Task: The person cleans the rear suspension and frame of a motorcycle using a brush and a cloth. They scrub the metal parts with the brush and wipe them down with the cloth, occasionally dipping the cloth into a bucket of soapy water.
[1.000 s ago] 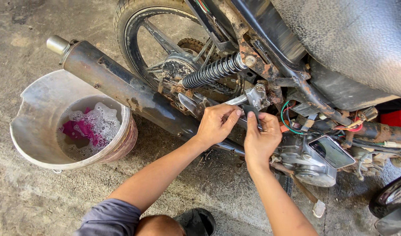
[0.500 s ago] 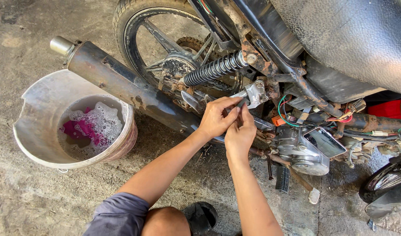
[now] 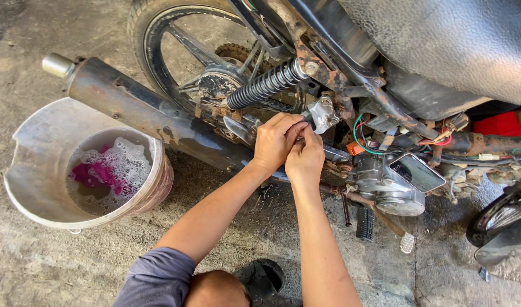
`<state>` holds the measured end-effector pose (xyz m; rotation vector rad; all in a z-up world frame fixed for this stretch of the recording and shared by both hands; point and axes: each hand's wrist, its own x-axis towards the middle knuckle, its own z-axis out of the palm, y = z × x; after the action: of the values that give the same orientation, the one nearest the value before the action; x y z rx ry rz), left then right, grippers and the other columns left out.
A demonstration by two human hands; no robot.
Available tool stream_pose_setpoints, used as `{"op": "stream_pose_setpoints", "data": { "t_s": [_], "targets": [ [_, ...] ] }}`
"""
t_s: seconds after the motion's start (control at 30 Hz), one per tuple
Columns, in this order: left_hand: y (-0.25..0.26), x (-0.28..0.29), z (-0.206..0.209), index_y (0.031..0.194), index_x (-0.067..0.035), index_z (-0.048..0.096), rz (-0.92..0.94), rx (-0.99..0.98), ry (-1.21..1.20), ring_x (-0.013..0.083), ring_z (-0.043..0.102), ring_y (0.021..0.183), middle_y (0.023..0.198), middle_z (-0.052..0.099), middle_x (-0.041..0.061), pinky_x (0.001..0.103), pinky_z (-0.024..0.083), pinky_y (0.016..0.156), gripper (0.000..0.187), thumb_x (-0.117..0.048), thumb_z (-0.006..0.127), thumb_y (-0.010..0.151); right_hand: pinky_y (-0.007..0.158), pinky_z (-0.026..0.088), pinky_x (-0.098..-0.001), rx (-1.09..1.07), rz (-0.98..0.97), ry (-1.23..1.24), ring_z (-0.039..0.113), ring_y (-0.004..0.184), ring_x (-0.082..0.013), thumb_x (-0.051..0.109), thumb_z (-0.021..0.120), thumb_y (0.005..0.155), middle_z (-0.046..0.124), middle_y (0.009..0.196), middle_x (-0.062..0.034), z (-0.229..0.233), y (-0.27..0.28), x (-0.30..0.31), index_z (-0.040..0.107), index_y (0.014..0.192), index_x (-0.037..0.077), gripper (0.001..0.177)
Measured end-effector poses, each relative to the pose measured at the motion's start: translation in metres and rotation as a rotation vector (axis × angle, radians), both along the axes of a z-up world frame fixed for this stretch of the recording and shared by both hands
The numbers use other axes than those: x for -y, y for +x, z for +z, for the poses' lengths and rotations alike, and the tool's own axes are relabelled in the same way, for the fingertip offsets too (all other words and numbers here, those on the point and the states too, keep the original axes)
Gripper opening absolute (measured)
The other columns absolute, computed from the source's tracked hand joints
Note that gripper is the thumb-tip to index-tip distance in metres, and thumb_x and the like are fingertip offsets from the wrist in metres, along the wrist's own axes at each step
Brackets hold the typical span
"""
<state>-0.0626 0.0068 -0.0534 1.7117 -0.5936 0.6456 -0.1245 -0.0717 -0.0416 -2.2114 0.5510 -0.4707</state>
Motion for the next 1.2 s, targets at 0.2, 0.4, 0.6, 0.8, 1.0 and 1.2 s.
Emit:
{"op": "stream_pose_setpoints", "data": {
  "t_s": [0.2,0.4,0.6,0.8,1.0,1.2],
  "targets": [
    [-0.008,-0.006,0.005,0.108,-0.015,0.076,-0.032,0.036,0.048,0.0262,0.075,0.088,0.094,0.075,0.001,0.034,0.063,0.073,0.013,-0.015,0.066,0.1,0.097,0.051,-0.0579,-0.046,0.082,-0.036,0.061,0.118,-0.0495,0.011,0.049,0.092,0.064,0.122,-0.0232,-0.009,0.01,0.024,0.065,0.137,0.005,0.048],
    [-0.01,-0.005,0.008,0.103,-0.008,0.074,0.028,0.062,0.093,0.0276,0.074,0.085,0.09,0.072,0.004,0.036,0.062,0.073,0.009,-0.013,0.069,0.098,0.097,0.053,-0.0595,-0.227,0.195,0.265,0.051,0.134,-0.0476,0.009,0.047,0.095,0.054,0.141,-0.0301,0.027,0.014,0.025,0.043,0.152,-0.007,0.059],
    [-0.006,-0.009,0.023,0.098,-0.006,0.077,0.091,0.187,0.207,0.0293,0.066,0.1,0.099,0.07,0.008,0.039,0.059,0.084,0.01,-0.009,0.071,0.09,0.082,0.06,-0.0632,-0.198,0.095,0.764,0.058,0.12,-0.0318,0.01,0.057,0.085,0.049,0.138,-0.0212,0.049,0.017,0.01,0.041,0.151,-0.01,0.07],
    [-0.006,-0.005,0.021,0.113,-0.003,0.069,-0.059,0.021,0.128,0.0376,0.071,0.089,0.101,0.073,0.012,0.046,0.061,0.079,0.016,-0.008,0.062,0.099,0.072,0.062,-0.055,-0.183,0.051,0.669,0.064,0.106,-0.0297,0.019,0.064,0.082,0.06,0.114,-0.0209,-0.005,0.039,0.02,0.064,0.126,-0.005,0.05],
    [-0.016,-0.02,0.053,0.112,-0.001,0.068,-0.17,0.025,0.095,0.0529,0.065,0.091,0.098,0.072,0.023,0.062,0.056,0.072,0.018,-0.006,0.061,0.096,0.077,0.055,-0.0547,-0.091,0.062,0.297,0.064,0.112,-0.05,0.024,0.06,0.083,0.068,0.103,-0.0275,0.049,0.024,-0.018,0.067,0.101,-0.005,0.035],
    [-0.01,-0.016,0.04,0.098,-0.01,0.07,-0.082,0.071,0.21,0.0327,0.067,0.067,0.084,0.071,0.007,0.042,0.059,0.064,0.009,-0.017,0.071,0.093,0.096,0.05,-0.067,-0.264,0.136,0.447,0.046,0.135,-0.0566,0.028,0.047,0.099,0.05,0.142,-0.0376,0.065,0.015,-0.009,0.045,0.141,-0.012,0.058]
  ]
}}
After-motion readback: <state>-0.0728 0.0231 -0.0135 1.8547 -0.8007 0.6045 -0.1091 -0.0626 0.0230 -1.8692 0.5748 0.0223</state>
